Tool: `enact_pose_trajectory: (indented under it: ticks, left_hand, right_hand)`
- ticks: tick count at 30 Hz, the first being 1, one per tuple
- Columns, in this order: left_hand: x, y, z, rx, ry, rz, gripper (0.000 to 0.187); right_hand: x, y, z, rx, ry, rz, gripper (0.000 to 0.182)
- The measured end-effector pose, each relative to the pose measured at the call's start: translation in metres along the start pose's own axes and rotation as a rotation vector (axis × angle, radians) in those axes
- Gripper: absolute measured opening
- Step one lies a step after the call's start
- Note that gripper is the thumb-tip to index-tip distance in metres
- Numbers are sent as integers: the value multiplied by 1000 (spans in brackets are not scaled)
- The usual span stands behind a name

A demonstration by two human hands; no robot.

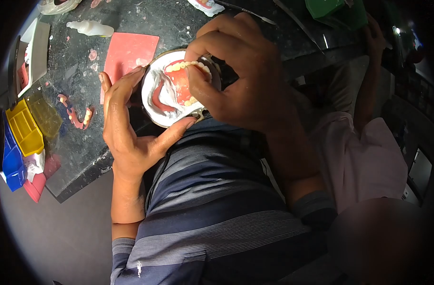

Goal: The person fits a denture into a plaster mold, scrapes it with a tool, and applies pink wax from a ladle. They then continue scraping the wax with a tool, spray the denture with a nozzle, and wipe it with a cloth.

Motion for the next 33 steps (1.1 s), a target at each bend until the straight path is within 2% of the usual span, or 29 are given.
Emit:
enact_pose_trajectory:
  ticks: [13,25,28,33]
  left_hand:
    - [-2,-1,0,-7,2,-8,91]
    - [-3,-2,0,2,7,-19,88]
    - [-3,-1,1,2,12,-12,88]
    - [-1,-1,0,11,2,2,90]
  right_hand:
    - [2,2,5,-114,35,-34,15]
    - [4,5,5,-173,63,-26,18]
    - [6,8,2,-111,87,-109,21]
    - [10,16,9,-191,174,-110,23]
Point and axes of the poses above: each hand's wrist, its own y-axis away from the middle knuckle, its own z-axis out of the back of the hand, x = y × z, the point moved 9 cm from there along -y, towards the middle knuckle, and after that the axes turned 6 degrees about -y, right-handed, at the moved point
